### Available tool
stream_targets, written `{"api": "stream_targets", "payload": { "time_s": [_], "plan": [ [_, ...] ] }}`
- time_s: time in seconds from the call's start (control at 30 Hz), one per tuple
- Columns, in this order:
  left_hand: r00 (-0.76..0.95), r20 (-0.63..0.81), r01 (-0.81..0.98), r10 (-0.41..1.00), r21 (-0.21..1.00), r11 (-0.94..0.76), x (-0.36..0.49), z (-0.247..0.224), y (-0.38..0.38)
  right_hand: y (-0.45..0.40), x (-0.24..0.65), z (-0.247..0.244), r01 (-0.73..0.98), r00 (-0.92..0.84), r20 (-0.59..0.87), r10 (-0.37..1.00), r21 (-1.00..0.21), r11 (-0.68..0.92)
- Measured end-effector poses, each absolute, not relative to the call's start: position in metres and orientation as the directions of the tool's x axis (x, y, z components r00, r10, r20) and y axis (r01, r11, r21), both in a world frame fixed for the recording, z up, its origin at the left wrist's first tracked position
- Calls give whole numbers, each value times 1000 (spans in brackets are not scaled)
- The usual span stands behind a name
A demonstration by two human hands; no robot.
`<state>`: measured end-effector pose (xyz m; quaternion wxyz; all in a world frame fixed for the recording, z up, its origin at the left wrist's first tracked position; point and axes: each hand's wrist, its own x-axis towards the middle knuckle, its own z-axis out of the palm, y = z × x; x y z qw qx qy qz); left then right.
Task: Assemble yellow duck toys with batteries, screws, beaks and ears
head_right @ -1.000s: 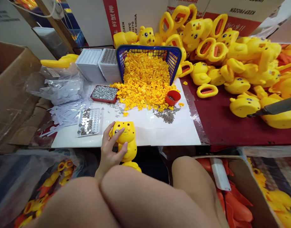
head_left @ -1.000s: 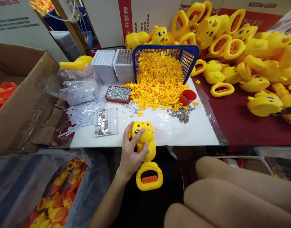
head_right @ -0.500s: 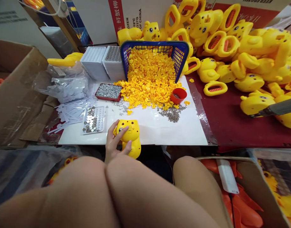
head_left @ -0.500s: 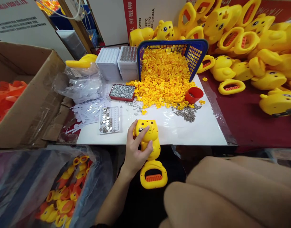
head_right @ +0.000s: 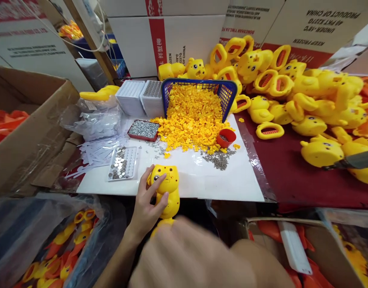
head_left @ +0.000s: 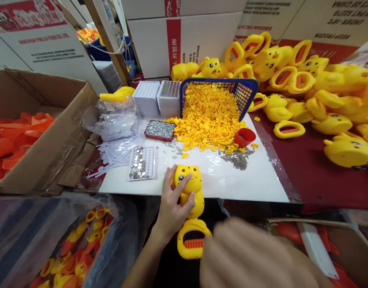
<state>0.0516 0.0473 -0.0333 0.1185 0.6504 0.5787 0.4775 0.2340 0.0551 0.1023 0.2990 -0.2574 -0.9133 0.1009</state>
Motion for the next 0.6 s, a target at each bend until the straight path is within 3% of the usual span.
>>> {"api": "stream_targets", "payload": {
  "time_s": [0.07,0.13,0.17,0.23,0.37,0.6],
  "plan": [
    [-128,509,692,851,661,-291,51,-31,46,94,238,84,466,-704,476,527,-250,849],
    [-101,545,733,832,607,-308,51,-29,46,132,249,57,722,-634,377,675,-23,692],
    [-69,559,742,827,583,-332,51,-27,47,147,256,42,792,-576,369,730,29,610],
    [2,570,743,821,549,-383,52,-25,49,168,270,14,866,-483,332,810,40,499],
    [38,585,746,810,523,-413,60,-21,55,177,281,-20,899,-424,337,841,47,435],
    [-5,566,715,824,579,-393,72,-15,58,178,276,-24,922,-377,353,856,62,381]
  ]
}}
